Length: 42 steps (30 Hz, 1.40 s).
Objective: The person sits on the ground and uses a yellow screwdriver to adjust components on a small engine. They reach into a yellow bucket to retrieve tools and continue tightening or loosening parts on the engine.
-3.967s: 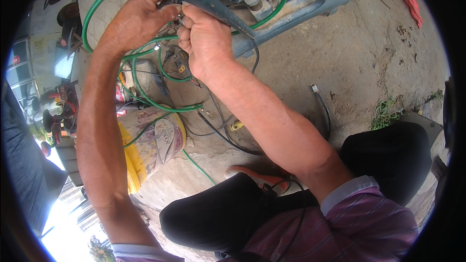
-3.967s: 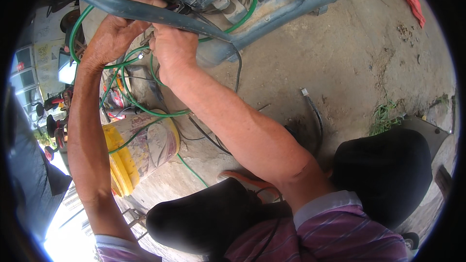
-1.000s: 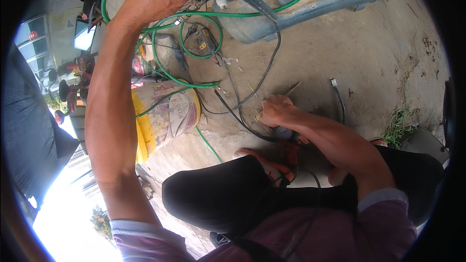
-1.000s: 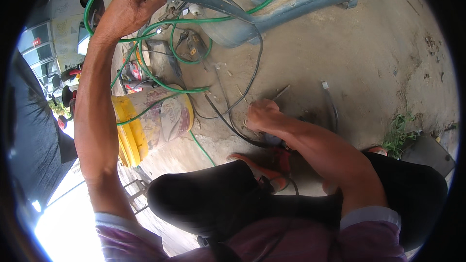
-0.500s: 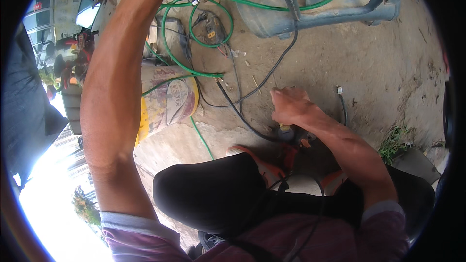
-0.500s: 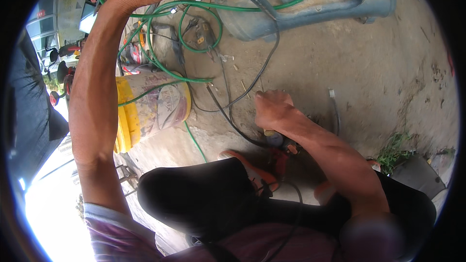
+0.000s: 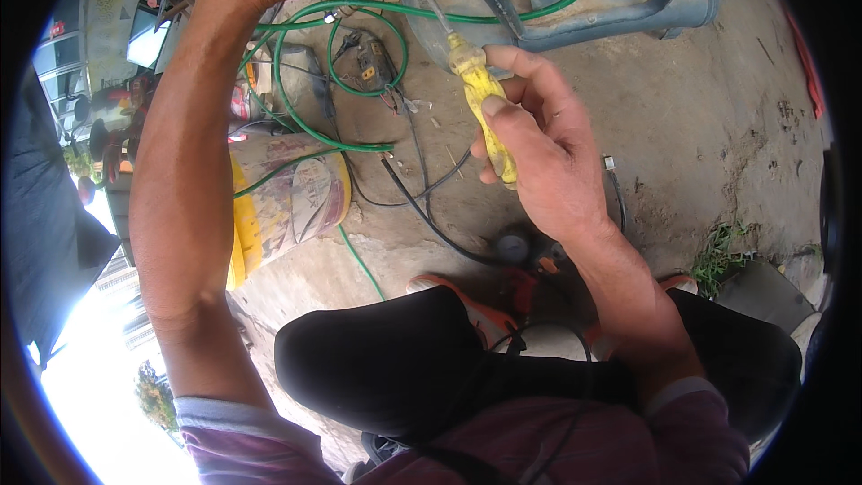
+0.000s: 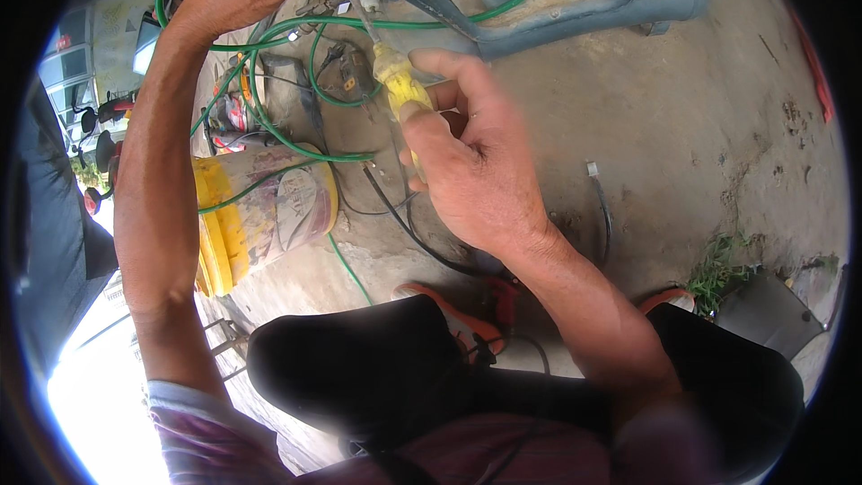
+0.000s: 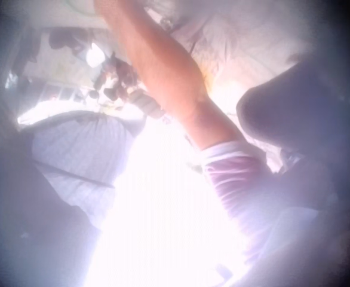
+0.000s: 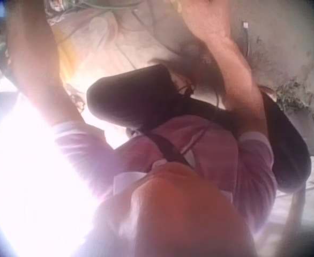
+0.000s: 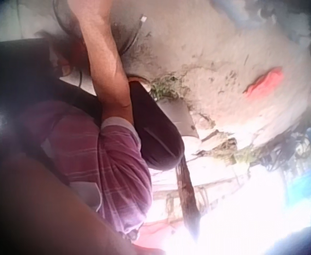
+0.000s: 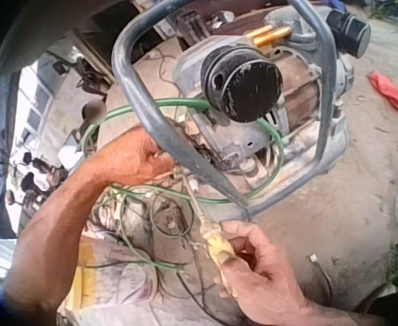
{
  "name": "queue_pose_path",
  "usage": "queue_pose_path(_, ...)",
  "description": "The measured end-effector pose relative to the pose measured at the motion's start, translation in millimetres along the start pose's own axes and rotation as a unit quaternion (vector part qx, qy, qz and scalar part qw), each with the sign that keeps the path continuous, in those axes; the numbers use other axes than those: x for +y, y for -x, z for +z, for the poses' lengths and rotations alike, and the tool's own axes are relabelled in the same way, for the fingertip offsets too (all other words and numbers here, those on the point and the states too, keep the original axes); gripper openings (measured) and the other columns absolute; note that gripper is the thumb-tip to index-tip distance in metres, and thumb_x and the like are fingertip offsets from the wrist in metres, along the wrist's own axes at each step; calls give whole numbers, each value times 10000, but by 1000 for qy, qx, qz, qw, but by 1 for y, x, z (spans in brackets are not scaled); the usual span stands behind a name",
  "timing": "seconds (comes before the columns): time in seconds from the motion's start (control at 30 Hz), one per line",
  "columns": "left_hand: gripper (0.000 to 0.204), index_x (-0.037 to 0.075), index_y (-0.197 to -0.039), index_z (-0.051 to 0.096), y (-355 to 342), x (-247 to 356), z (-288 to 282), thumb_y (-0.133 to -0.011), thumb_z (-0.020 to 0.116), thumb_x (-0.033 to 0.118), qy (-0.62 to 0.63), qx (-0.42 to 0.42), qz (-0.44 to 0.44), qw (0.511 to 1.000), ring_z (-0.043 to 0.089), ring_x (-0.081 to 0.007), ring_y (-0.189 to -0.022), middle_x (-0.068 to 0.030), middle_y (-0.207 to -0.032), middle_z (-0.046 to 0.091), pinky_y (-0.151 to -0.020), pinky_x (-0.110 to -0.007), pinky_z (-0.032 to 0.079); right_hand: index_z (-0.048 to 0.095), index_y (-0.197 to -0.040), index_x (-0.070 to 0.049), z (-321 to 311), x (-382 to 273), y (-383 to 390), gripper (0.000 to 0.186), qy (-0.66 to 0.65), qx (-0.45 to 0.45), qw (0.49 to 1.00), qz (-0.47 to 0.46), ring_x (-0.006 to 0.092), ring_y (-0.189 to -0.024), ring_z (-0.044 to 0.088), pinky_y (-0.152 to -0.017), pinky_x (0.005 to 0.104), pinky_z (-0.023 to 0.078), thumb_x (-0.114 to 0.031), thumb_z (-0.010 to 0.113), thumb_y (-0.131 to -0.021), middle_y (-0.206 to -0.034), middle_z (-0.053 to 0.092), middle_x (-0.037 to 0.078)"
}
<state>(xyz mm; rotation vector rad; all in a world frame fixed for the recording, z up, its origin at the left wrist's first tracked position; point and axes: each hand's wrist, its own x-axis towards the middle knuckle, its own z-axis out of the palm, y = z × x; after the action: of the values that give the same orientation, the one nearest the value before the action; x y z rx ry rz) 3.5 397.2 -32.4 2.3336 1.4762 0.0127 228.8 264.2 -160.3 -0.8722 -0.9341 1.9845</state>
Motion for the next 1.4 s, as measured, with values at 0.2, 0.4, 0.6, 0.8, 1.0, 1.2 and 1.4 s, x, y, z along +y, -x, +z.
queue_pose_path(0.2,203,0,-1099,687,-2,-2,-4,-913,654,74,-48,20,102,993,659,-279,-1001,-150,-1038,670,-893,-411,538,521,-1448,-108,5,8,-3,440,-40,29,997,-51,101,-824,630,-600,255,539,-115,577,-1011,-1113,551,37)
queue_pose_path(0.4,206,0,-1091,686,-2,-3,-2,-897,640,53,-33,21,115,993,657,-285,-994,-149,-1031,667,-887,-409,537,518,-1452,-99,4,9,-3,447,-25,18,997,-70,94,-820,625,-596,249,529,-111,579,-1009,-1094,566,38)
queue_pose_path(0.6,209,-4,-1080,685,-4,-8,-2,-882,629,39,-13,21,122,992,655,-278,-980,-145,-1012,664,-879,-401,539,526,-1447,-97,1,10,-8,445,-2,23,997,-77,89,-814,622,-595,244,525,-110,586,-1007,-1091,572,35)
queue_pose_path(0.8,223,-4,-1085,685,-6,-21,0,-872,635,39,-3,23,139,990,655,-277,-978,-146,-1015,664,-878,-403,540,529,-1445,-68,3,17,-9,440,32,34,991,-124,90,-815,625,-591,247,522,-107,592,-1011,-1060,603,42)
queue_pose_path(1.0,234,1,-1110,683,-6,-27,-4,-899,622,81,-15,14,171,985,648,-304,-1004,-158,-1045,665,-906,-431,526,514,-1439,5,11,-6,-2,439,-148,16,989,-2,136,-817,637,-598,279,525,-146,560,-1030,-1066,643,99)
queue_pose_path(1.2,248,12,-1162,673,-8,-26,-6,-941,594,90,-6,-5,167,986,639,-312,-1039,-167,-1078,660,-927,-439,512,532,-1418,-6,9,-8,-2,416,-281,-14,959,47,154,-819,627,-595,274,489,-167,539,-1035,-1067,648,112)
queue_pose_path(1.4,219,7,-1166,671,-2,-4,-7,-980,584,81,-3,-5,110,994,634,-309,-1047,-167,-1084,655,-929,-429,514,618,-1231,-57,8,-9,-6,280,-343,-40,931,119,122,-805,604,-589,254,458,-244,639,-1024,-1009,645,32)
